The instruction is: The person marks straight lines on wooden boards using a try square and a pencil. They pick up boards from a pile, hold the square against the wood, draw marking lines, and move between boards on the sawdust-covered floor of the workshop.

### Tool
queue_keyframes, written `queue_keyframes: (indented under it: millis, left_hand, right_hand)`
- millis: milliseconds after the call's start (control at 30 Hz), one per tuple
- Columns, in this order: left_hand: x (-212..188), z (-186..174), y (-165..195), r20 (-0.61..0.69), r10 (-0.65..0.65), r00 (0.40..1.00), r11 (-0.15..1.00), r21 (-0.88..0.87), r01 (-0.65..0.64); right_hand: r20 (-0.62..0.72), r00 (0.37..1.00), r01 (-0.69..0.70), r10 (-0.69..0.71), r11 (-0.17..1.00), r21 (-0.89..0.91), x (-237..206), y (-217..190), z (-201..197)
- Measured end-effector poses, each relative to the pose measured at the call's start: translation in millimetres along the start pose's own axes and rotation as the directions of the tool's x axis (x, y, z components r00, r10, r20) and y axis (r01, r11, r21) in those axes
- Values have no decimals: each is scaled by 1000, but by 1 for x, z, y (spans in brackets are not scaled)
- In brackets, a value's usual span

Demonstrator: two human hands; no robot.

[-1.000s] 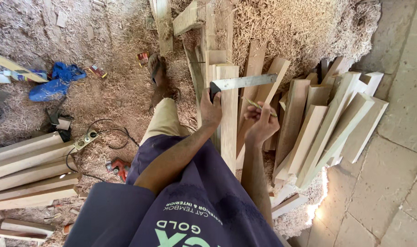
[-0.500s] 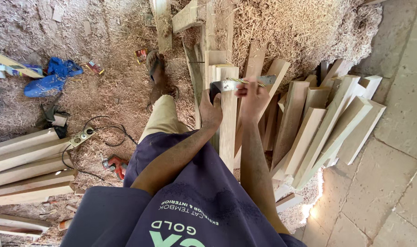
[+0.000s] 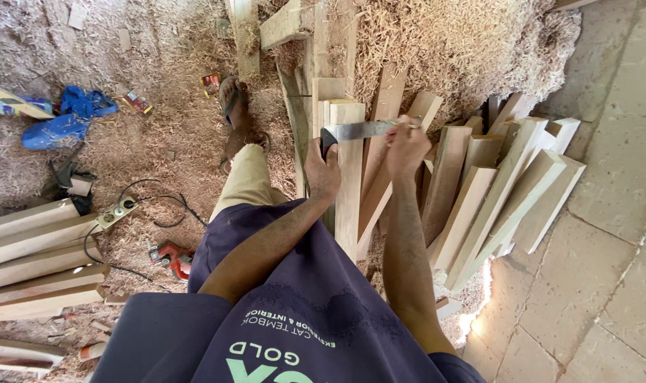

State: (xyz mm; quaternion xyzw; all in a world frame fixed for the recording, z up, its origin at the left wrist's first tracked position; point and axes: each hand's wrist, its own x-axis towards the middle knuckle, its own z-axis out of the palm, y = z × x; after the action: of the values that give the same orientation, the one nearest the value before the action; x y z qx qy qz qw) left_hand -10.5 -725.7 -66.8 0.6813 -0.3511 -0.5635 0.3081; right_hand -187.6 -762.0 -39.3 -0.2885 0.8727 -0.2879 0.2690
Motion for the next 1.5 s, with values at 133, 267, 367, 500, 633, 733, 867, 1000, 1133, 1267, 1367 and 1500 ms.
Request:
queue_keyframes:
  millis: [133,267,367,500,633,733,867,1000,1133,1267,1367,1500]
  left_hand:
    - [2,6,-8,-60,93,994,996,15,-92]
    - [6,9,-11,-41,86,995,996,22,-85]
    - [2,8,-9,-45,76,996,997,6,-76]
    - [-2,5,-3,-19,70,997,998,-5,-70]
    - [-1,6,-2,-54,77,996,997,5,-77]
    - [-1,7,-4,13,46,999,991,-127,-44]
    - [-1,7,-7,-59,123,991,992,-26,-124]
    - [-3,9,-8,-48,118,992,992,-28,-119]
    - [-2,11,-12,-64,146,987,989,15,-146]
    - [0,14,-15,32,11,999,918,-396,2]
    - [3,14,-16,44,69,997,983,-173,-60]
    - [2,14,-16,-62,135,989,991,-7,-135]
  right_hand:
    - [325,904,401,-277,813,-423,-37,2,37]
    - [308,799,598,-516,733,-324,-50,-3,53]
    - [138,989,46,-45,999,-1,-14,-6,24]
    - [51,999,27,-21,992,-121,8,-5,6]
    - [316,733,665,-603,536,-520,-38,-6,40]
    - [220,573,810,-790,504,-300,-59,-12,54]
    - [189,970,102,-151,964,245,-24,-11,27]
    - [-12,998,-51,54,984,172,15,2,-1]
    - [170,985,107,-35,896,-432,-9,-2,23]
    - [413,892,414,-186,705,-576,-71,-24,70]
    - [174,868,474,-465,881,-8,-89,-33,72]
    - [-28,978,206,-206,935,289,-80,-24,39]
